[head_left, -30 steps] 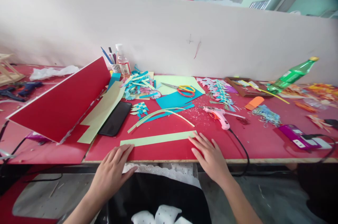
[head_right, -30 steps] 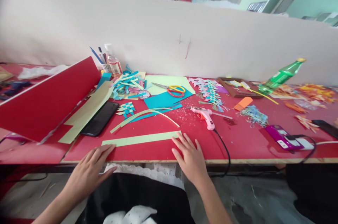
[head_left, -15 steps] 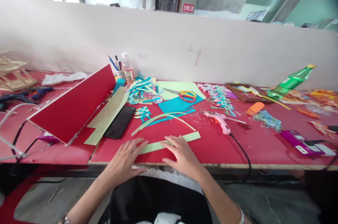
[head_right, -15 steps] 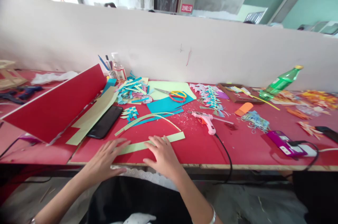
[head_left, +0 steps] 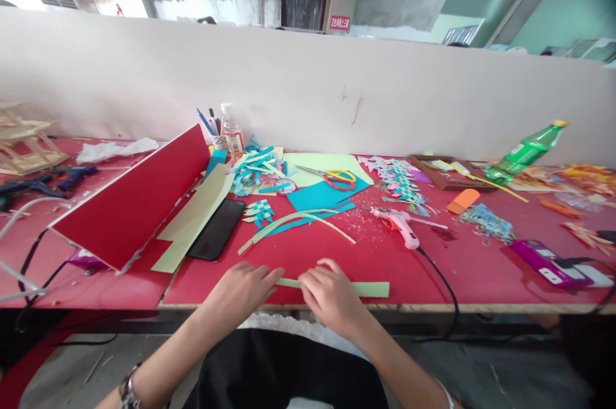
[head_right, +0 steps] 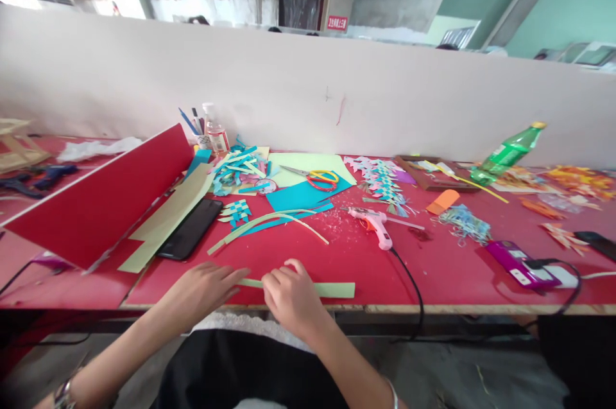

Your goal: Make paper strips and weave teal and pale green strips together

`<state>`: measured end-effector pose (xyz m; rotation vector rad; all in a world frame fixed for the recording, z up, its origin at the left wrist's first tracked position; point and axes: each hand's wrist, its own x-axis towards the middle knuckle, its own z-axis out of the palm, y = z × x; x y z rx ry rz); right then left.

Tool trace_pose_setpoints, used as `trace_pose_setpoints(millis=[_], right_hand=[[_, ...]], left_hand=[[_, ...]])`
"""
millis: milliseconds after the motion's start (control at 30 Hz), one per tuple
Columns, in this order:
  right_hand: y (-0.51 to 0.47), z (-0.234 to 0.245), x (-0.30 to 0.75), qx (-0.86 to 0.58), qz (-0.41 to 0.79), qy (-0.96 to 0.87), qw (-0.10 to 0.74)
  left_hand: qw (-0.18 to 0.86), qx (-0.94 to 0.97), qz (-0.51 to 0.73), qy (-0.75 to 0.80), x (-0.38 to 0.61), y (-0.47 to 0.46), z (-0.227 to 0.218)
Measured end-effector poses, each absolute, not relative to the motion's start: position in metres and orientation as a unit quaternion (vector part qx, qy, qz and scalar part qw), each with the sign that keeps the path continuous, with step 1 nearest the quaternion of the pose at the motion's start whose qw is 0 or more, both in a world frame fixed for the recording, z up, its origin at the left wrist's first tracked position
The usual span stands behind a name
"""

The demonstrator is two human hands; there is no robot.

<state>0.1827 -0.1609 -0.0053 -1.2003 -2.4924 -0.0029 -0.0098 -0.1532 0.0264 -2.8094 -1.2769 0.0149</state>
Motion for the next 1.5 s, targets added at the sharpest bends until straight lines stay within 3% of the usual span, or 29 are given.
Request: trace_pose_setpoints(millis=[167,233,467,667,833,1067,1200,1300,1400,1500], right_hand=[[-0.143,0.009,0.182,-0.427,0.015,-0.889,0.164],[-0.138,0.011,0.183,-0.434,0.013,-0.885,0.166],[-0.131,0.020,0.189,-0.420,0.031,-0.886,0.192],[-0.126,0.023,0.214,-0.410,0.088,-0.886,0.199],[-0.130,0.018,0.239,-0.440,0.112,-0.871,0.188],[-0.134,0.010,0.282,-0.534,0.046,-0.830,0.153],[-0.135,0.020,0.275,-0.548,-0.026,-0.804,0.227],[-0.141,0.030,0.248,-0.459,0.049,-0.843,0.278],[-0.145,0.034,0.222,-0.391,0.169,-0.882,0.200],[-0.145,0.034,0.210,-0.380,0.259,-0.876,0.148]], left_hand=[[0.115,-0.897,0.027,-0.427,0.007,-0.142,0.041],[0.097,-0.904,0.013,-0.417,0.012,-0.143,0.043],[-0.114,-0.889,-0.049,-0.441,0.018,-0.142,0.035],[-0.293,-0.893,-0.085,-0.330,0.001,-0.126,0.040],[-0.369,-0.877,-0.048,-0.305,-0.015,-0.118,0.048],[-0.352,-0.880,-0.002,-0.318,-0.041,-0.117,0.055],[-0.317,-0.890,0.003,-0.328,-0.037,-0.121,0.058],[-0.309,-0.900,-0.001,-0.306,-0.030,-0.122,0.059],[-0.282,-0.915,0.001,-0.287,-0.022,-0.123,0.058],[-0.182,-0.931,-0.014,-0.315,-0.012,-0.130,0.053]])
